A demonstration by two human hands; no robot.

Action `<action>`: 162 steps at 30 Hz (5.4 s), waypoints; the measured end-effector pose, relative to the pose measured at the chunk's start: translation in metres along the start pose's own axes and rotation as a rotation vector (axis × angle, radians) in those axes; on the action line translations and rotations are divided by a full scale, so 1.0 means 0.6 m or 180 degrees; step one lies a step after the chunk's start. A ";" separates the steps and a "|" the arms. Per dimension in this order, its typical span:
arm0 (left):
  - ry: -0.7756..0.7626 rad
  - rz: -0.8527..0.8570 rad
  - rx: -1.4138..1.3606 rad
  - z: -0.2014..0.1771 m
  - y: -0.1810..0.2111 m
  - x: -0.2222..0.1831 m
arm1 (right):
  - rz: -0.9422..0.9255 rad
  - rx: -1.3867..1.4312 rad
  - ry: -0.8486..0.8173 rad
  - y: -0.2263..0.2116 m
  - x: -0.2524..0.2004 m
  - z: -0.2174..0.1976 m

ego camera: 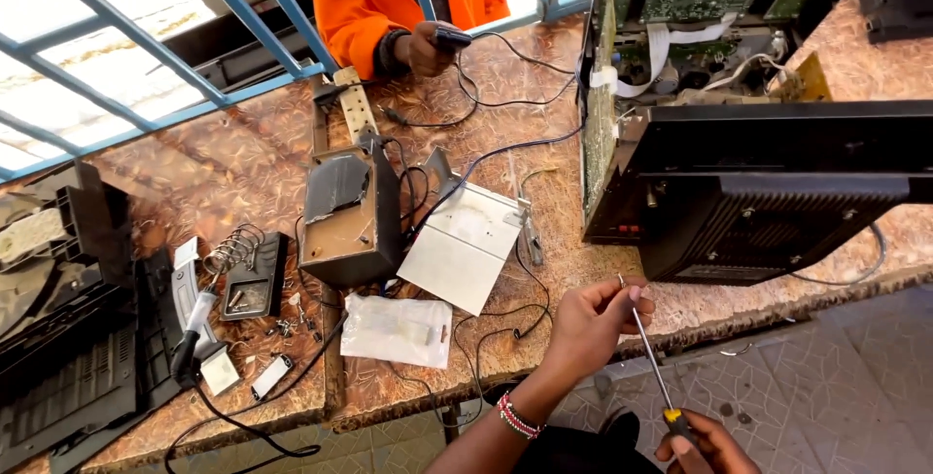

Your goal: Unscrewing the back panel of a television set at a repair bench and checking a mobile phone.

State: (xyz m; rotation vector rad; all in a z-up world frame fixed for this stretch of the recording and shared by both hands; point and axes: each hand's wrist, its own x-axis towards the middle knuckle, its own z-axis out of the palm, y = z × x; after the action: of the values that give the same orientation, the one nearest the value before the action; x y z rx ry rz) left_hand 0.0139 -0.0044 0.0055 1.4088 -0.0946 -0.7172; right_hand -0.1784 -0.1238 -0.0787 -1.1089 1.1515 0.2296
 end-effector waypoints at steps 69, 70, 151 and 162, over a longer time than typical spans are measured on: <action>0.0112 -0.0321 -0.1474 0.001 -0.032 0.109 | -0.1013 0.0855 -0.0756 -0.021 -0.013 0.050; 0.0093 -0.0344 -0.1591 0.000 -0.038 0.112 | -0.1086 0.0782 -0.0773 -0.022 -0.014 0.045; 0.1342 0.0551 -0.3218 -0.167 0.264 0.149 | -0.0414 0.1933 -0.1959 -0.046 0.007 0.052; 0.1664 0.1021 -0.3879 -0.252 0.232 0.312 | -0.0635 0.1502 -0.0771 -0.060 -0.034 0.059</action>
State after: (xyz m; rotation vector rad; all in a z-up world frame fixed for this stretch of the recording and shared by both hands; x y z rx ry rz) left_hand 0.2879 0.0299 0.0384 0.3394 0.4548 -0.0345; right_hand -0.1424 -0.1058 -0.0423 -0.7451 0.8153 -0.0633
